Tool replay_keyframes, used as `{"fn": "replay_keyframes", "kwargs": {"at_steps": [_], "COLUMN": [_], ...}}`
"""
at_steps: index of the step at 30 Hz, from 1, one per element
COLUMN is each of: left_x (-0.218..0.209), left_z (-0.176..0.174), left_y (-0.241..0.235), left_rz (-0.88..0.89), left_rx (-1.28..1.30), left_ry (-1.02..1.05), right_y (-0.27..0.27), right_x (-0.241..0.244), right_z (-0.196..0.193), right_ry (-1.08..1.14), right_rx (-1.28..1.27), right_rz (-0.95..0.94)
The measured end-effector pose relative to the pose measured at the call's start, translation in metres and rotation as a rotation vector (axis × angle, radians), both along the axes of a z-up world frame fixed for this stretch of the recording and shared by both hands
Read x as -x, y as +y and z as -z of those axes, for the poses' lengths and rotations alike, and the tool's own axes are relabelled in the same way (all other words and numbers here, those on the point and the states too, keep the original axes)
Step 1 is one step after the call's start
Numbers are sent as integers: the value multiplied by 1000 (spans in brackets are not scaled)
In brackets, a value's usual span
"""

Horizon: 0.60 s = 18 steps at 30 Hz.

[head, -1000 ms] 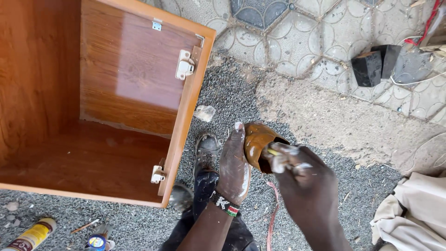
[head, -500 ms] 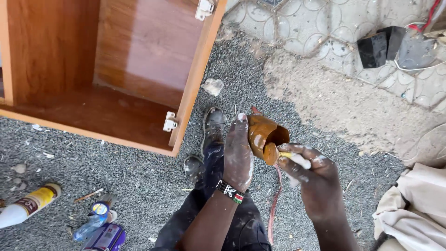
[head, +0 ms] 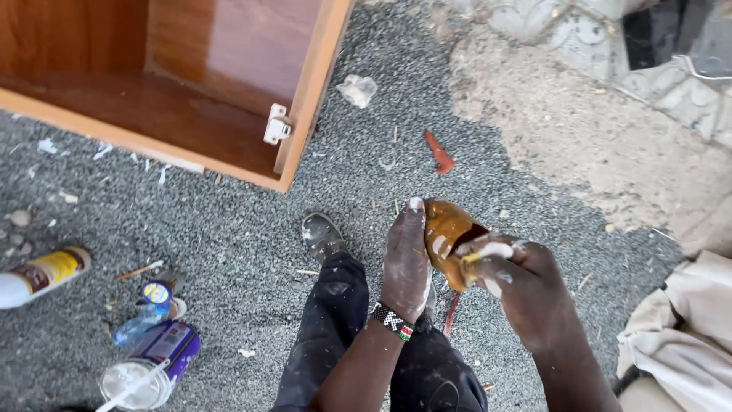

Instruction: The person applies varnish to the interior and exterior surfaces of a wooden cabinet using a brush and a small container. The person repeatedly dips the brush into the container and coats the cabinet's shelves, sides, and edges.

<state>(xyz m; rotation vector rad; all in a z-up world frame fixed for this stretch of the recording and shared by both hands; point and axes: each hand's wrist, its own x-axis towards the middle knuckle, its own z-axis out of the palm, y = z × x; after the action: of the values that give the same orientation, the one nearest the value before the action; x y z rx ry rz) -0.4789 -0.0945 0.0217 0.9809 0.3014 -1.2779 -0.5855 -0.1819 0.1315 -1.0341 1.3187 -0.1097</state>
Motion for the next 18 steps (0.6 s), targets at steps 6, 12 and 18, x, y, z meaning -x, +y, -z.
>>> {"fn": "replay_keyframes", "kwargs": {"at_steps": [6,12,18], "left_x": [43,125,166], "left_z": [27,58,59], "left_y": [44,83,115], "left_rz": [-34,-237,-275], "left_rx": [-62,-79,-36], "left_ry": [-43,19,2], "right_y": [31,63,84], "right_x": [28,89,147], "right_z": [6,18,38], "right_ry": [348,245,256], "right_rx": [53,17,20], "right_rz": [-165,-115,-330]}}
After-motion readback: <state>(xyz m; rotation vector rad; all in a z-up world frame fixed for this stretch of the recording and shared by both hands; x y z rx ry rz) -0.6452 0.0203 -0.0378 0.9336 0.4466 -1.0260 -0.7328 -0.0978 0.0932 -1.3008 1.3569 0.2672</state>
